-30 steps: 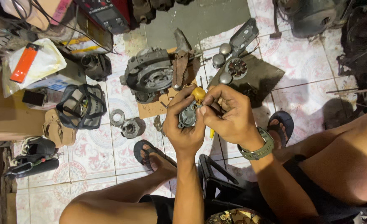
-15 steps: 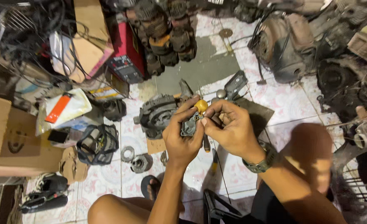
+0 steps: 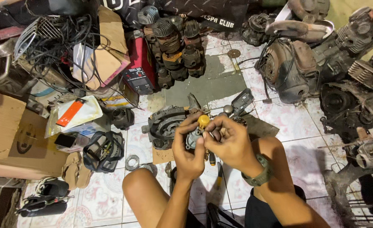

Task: The person sits on a low stool and uses a yellow-handled screwdriver to manipulate a small metal engine component held in the left hand. The person then picks up a larger, complex metal part and uses the screwdriver to work on it, occasionally placing the tool down to adjust the part with both hands.

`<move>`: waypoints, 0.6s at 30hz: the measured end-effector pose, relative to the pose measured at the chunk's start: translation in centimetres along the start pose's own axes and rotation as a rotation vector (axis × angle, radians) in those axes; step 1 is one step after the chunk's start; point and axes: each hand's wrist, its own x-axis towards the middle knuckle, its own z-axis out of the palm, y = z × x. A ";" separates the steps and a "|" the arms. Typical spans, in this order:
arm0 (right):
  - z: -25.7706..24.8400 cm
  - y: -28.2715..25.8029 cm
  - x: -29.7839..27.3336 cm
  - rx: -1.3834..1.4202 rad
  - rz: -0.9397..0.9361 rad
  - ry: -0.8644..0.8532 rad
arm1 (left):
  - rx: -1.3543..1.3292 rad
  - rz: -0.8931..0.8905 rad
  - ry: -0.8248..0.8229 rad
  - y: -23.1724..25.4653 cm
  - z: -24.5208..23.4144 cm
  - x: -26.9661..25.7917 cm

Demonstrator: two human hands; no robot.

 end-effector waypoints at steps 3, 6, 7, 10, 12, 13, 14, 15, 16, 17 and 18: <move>-0.6 0.5 -0.1 -0.009 -0.039 -0.071 | -0.181 -0.130 0.076 -2.0 0.8 -1.6; -1.0 1.7 0.1 -0.058 -0.082 -0.122 | -0.243 -0.257 0.198 -4.7 1.7 -2.9; -1.2 2.1 -0.5 -0.059 -0.072 -0.111 | -0.243 -0.268 0.188 -5.4 1.6 -4.0; -1.8 3.0 -0.9 -0.024 -0.031 -0.187 | -0.537 -0.578 0.313 -7.4 2.0 -6.0; -1.9 3.3 -1.1 -0.068 -0.070 -0.189 | -0.757 -0.600 0.326 -8.0 2.2 -6.6; -1.8 3.5 -1.6 -0.066 -0.060 -0.190 | -0.752 -0.608 0.330 -8.1 1.8 -7.0; -1.8 3.8 -1.8 -0.048 -0.054 -0.185 | -0.828 -0.639 0.277 -8.4 1.6 -7.2; -1.8 4.0 -2.0 -0.031 -0.047 -0.180 | -0.904 -0.668 0.224 -8.7 1.4 -7.4; -1.9 3.9 -2.0 -0.028 -0.035 -0.177 | -0.900 -0.681 0.227 -8.9 1.4 -7.6; -1.9 3.8 -2.0 -0.045 -0.043 -0.180 | -0.931 -0.675 0.214 -9.1 1.4 -7.7; -1.8 3.8 -1.6 -0.065 -0.066 -0.183 | -0.967 -0.657 0.195 -9.7 1.3 -7.4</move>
